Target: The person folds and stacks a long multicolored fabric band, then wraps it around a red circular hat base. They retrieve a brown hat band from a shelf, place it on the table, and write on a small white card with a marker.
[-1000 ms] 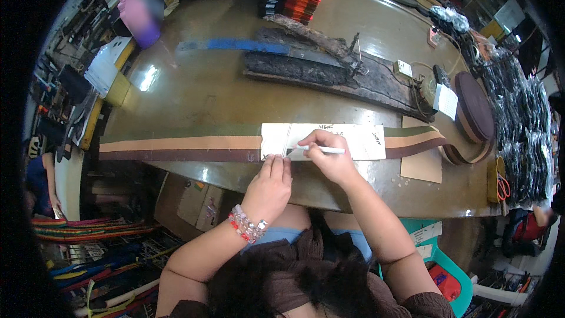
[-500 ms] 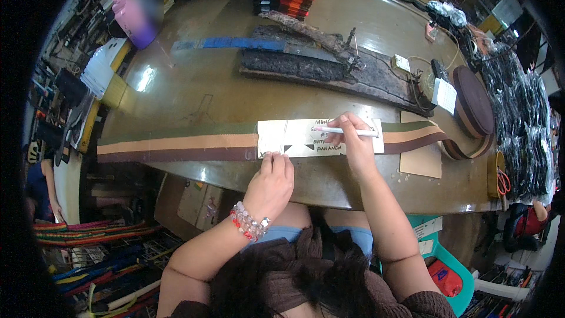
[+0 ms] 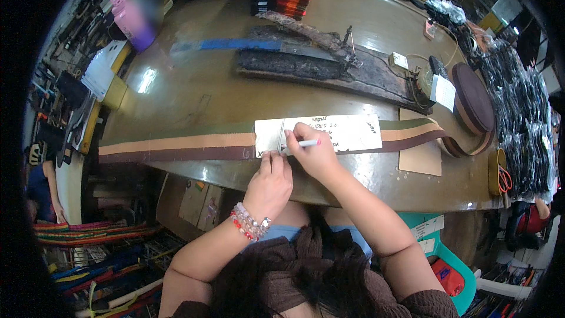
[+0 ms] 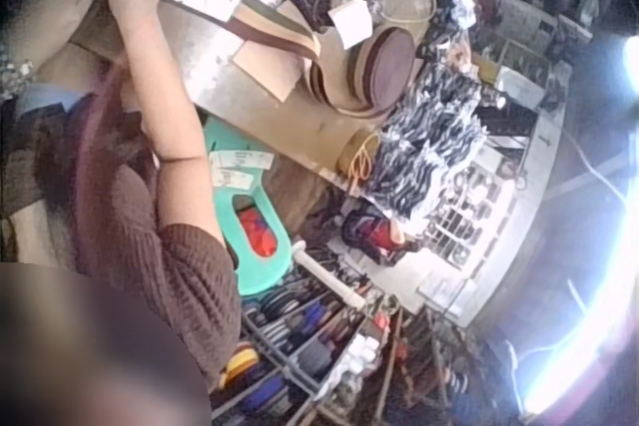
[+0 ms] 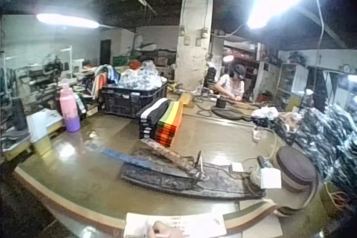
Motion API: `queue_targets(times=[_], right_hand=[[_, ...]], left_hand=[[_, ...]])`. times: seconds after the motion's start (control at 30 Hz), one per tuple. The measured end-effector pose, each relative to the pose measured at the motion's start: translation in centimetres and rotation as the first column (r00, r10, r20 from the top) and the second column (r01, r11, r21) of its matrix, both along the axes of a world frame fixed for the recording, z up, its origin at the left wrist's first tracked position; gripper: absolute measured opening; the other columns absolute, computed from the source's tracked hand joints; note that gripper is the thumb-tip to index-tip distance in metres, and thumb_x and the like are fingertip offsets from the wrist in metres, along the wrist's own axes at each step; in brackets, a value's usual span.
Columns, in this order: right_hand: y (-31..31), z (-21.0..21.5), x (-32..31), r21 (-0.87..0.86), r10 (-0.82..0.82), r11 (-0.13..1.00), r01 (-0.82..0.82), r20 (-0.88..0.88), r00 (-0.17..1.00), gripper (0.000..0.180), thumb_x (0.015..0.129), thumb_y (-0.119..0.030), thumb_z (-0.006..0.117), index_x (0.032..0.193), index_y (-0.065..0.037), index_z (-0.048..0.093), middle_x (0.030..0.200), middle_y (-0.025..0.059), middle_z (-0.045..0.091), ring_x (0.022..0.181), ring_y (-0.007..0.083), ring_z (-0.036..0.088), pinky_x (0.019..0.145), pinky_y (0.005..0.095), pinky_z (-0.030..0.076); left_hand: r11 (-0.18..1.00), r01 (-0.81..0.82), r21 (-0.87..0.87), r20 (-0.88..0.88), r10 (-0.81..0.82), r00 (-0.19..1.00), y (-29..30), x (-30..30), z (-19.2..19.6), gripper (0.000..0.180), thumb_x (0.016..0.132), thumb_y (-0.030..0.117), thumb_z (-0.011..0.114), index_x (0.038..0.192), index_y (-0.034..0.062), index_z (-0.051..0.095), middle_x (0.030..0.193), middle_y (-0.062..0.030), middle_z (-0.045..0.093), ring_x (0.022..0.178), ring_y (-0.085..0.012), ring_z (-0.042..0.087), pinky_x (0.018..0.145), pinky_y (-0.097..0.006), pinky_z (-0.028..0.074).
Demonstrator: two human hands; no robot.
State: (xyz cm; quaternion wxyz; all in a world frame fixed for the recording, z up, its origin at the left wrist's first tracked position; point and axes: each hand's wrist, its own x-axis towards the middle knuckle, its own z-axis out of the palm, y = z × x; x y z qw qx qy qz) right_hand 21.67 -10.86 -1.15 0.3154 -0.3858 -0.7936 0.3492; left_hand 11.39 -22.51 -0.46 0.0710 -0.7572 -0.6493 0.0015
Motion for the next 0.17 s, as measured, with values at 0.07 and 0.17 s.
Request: queue_targets(times=[0.07,0.17], right_hand=[[-0.4,0.0,-0.1,0.221,0.044,0.974,-0.044,0.004,0.999,0.029,0.088,-0.026,0.059,0.071,-0.003,0.055,0.063,0.0181,0.059,0.058,0.0357,0.059,0.054,0.0419,0.047],[1.7,0.7,0.4,-0.364,0.027,0.931,-0.036,-0.030,0.999,0.026,0.090,-0.025,0.060,0.075,-0.004,0.056,0.068,0.0197,0.062,0.063,0.0252,0.067,0.057,0.0398,0.050]], left_hand=[[1.000,0.001,-0.004,0.029,-0.001,1.000,-0.1,0.0,-0.1,0.041,0.083,0.011,0.050,0.116,-0.0128,0.052,0.116,-0.0247,0.054,0.113,-0.0343,0.053,0.095,-0.034,0.047],[0.999,0.040,0.008,-0.060,-0.039,0.997,0.3,-0.2,-0.3,0.041,0.084,0.014,0.051,0.117,-0.0113,0.053,0.119,-0.0271,0.052,0.116,-0.0374,0.050,0.092,-0.033,0.050]])
